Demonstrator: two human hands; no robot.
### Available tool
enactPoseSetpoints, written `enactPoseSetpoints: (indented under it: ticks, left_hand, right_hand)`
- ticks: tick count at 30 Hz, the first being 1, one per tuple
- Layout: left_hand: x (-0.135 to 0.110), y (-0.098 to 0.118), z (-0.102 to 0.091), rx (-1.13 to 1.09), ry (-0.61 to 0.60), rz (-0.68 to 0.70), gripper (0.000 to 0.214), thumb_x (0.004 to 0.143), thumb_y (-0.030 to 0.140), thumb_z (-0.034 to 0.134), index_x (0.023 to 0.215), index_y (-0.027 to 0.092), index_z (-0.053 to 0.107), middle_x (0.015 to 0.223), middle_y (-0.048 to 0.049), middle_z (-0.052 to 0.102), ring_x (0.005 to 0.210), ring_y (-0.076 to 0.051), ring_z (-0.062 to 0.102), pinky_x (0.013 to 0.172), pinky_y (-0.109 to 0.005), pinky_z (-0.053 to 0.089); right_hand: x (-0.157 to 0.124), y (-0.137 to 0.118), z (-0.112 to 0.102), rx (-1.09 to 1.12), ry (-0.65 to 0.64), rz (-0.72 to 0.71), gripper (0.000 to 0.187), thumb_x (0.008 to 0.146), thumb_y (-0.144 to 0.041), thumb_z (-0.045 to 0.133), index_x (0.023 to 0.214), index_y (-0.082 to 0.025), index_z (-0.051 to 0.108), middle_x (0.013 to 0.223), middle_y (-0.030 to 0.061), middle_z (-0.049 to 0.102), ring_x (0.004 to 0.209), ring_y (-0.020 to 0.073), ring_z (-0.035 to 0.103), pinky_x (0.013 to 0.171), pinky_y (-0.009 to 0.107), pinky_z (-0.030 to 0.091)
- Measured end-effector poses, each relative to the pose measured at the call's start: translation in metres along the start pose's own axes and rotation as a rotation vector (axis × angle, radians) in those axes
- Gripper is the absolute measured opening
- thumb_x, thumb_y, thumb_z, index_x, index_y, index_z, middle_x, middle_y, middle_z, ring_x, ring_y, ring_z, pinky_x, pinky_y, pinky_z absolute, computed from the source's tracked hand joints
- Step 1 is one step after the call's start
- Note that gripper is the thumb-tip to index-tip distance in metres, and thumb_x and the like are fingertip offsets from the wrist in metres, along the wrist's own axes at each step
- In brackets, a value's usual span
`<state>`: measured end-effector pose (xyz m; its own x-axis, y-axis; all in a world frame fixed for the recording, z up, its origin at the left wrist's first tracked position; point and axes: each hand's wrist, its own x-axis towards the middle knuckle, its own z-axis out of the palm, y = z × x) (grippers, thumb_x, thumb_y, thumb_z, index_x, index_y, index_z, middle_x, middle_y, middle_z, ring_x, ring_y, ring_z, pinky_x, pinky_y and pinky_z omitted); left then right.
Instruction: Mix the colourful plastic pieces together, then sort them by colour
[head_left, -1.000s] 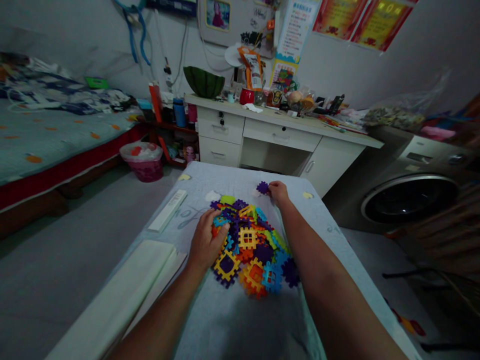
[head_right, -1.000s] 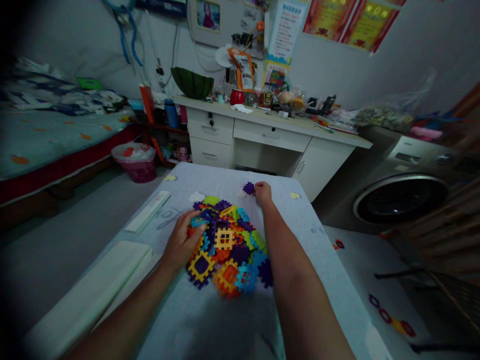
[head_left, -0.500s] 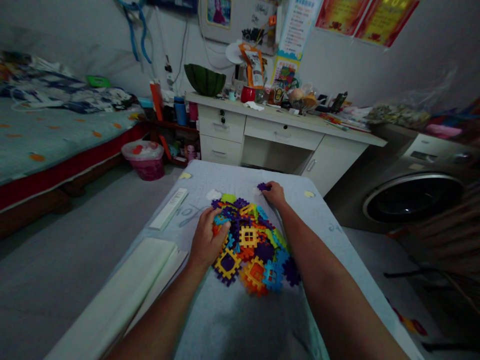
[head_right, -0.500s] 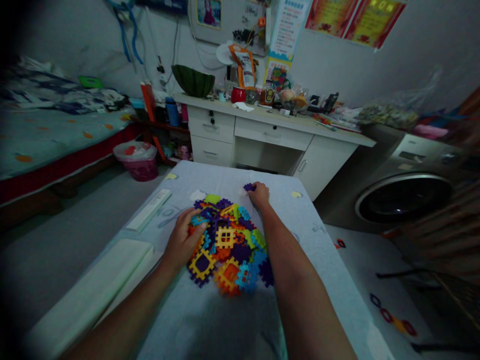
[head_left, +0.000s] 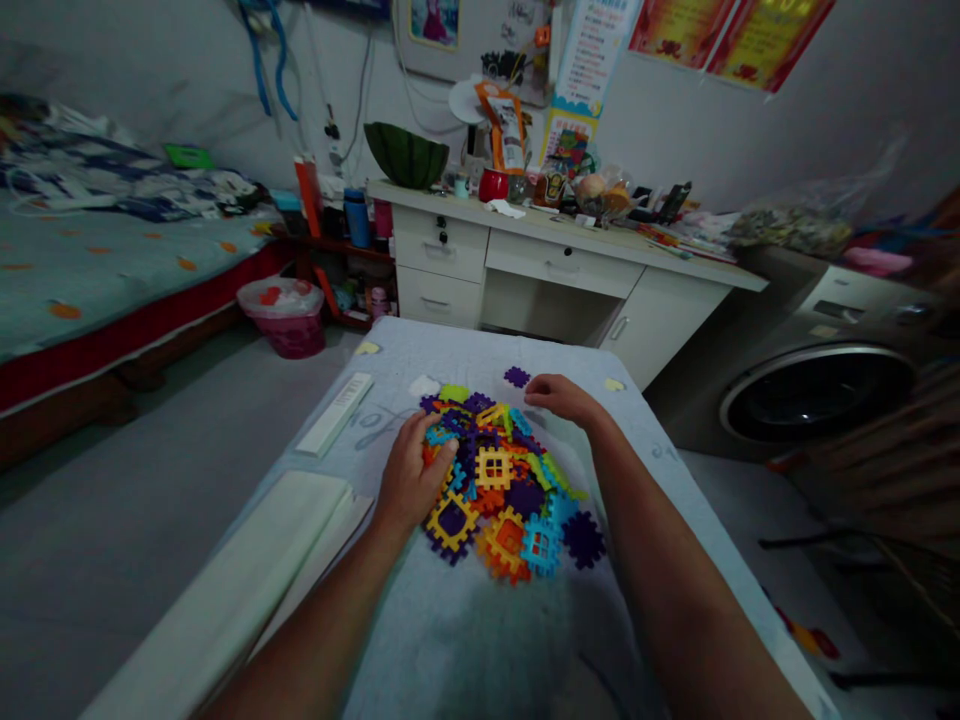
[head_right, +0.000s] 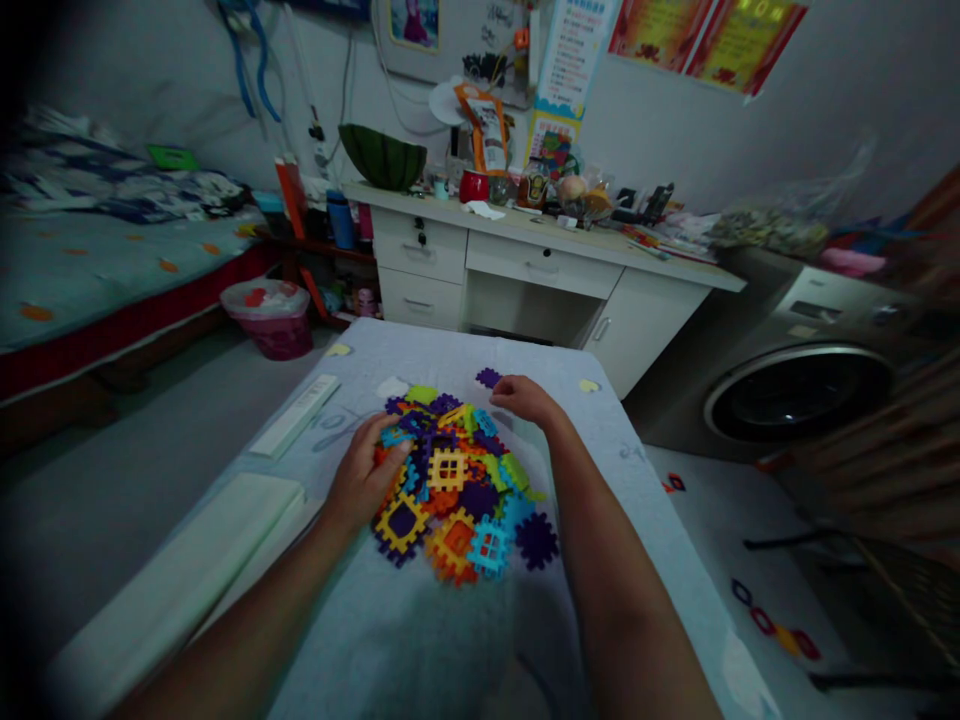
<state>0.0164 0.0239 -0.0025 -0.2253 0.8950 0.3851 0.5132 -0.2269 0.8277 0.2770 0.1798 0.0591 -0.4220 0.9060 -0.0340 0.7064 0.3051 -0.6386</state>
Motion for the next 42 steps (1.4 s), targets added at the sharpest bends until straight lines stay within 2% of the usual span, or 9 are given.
enactPoseSetpoints:
  ticks: [3,8,18,21,24,26,29,36,42]
  left_hand:
    - [0.000,0.000,0.000,0.006,-0.008,-0.004,0.047,0.087,0.051,0.055,0.122,0.020,0.059,0.135,-0.0125,0.053,0.132,-0.029,0.048,0.115,-0.050,0.035]
    - [0.001,0.000,-0.001,-0.010,-0.006,-0.002,0.044,0.087,0.048,0.054,0.122,0.020,0.059,0.133,-0.0118,0.055,0.130,-0.028,0.050,0.115,-0.048,0.035]
    - [0.002,0.001,-0.004,-0.097,0.034,-0.037,0.037,0.092,0.049,0.047,0.117,0.025,0.061,0.131,-0.0077,0.058,0.129,-0.025,0.050,0.117,-0.047,0.034]
    - [0.002,0.000,-0.004,-0.126,0.047,-0.036,0.036,0.095,0.049,0.043,0.115,0.027,0.062,0.130,-0.0067,0.059,0.129,-0.024,0.051,0.117,-0.046,0.034]
    - [0.002,0.001,-0.004,-0.122,0.057,-0.029,0.035,0.095,0.047,0.043,0.113,0.026,0.063,0.128,-0.0069,0.061,0.127,-0.024,0.052,0.116,-0.048,0.035]
    - [0.002,0.002,-0.004,-0.113,0.064,-0.028,0.034,0.094,0.047,0.044,0.113,0.026,0.064,0.127,-0.0071,0.061,0.126,-0.025,0.053,0.116,-0.048,0.036]
    - [0.002,0.003,-0.004,-0.109,0.058,-0.031,0.034,0.094,0.047,0.045,0.114,0.026,0.063,0.128,-0.0074,0.061,0.126,-0.024,0.052,0.116,-0.047,0.036]
    - [0.002,0.003,-0.004,-0.106,0.050,-0.033,0.035,0.093,0.048,0.046,0.114,0.025,0.062,0.127,-0.0077,0.060,0.126,-0.025,0.053,0.115,-0.045,0.037]
    - [0.002,0.002,-0.003,-0.099,0.042,-0.048,0.038,0.092,0.048,0.047,0.116,0.023,0.061,0.127,-0.0085,0.060,0.125,-0.024,0.053,0.114,-0.044,0.036]
  right_hand:
    - [-0.020,-0.010,0.003,0.052,-0.110,-0.053,0.021,0.078,-0.037,0.067,0.081,-0.016,0.067,0.072,-0.0006,0.064,0.067,0.0129,0.055,0.062,0.024,0.041]
    - [-0.033,-0.016,0.015,0.046,-0.124,-0.009,0.024,0.072,-0.036,0.074,0.082,-0.017,0.064,0.071,-0.0017,0.061,0.066,0.0125,0.054,0.059,0.023,0.039]
    - [-0.040,-0.025,0.010,0.128,-0.049,-0.082,0.015,0.076,-0.027,0.067,0.087,-0.017,0.064,0.072,-0.0017,0.058,0.068,0.0129,0.053,0.063,0.024,0.040]
    - [-0.040,-0.032,0.017,0.115,-0.037,-0.132,0.028,0.077,-0.030,0.069,0.102,-0.017,0.065,0.083,0.0003,0.060,0.072,0.0130,0.054,0.067,0.025,0.042]
    - [-0.039,-0.038,0.028,0.010,0.003,-0.132,0.045,0.075,-0.038,0.074,0.114,-0.018,0.064,0.093,0.0029,0.061,0.076,0.0138,0.054,0.070,0.026,0.042]
    - [-0.038,-0.042,0.034,-0.058,0.024,-0.126,0.047,0.075,-0.040,0.076,0.115,-0.018,0.063,0.094,0.0036,0.062,0.078,0.0144,0.054,0.072,0.027,0.041]
    - [-0.037,-0.045,0.036,-0.079,0.011,-0.134,0.041,0.076,-0.034,0.074,0.112,-0.017,0.064,0.091,0.0024,0.062,0.076,0.0140,0.053,0.072,0.026,0.040]
    - [-0.040,-0.044,0.019,0.141,-0.011,-0.143,0.037,0.071,-0.015,0.062,0.108,-0.017,0.065,0.078,-0.0026,0.055,0.070,0.0115,0.049,0.065,0.024,0.038]
    - [-0.043,-0.036,0.008,0.477,-0.045,-0.133,0.031,0.067,-0.017,0.061,0.098,-0.019,0.061,0.071,-0.0047,0.053,0.062,0.0100,0.046,0.057,0.023,0.033]
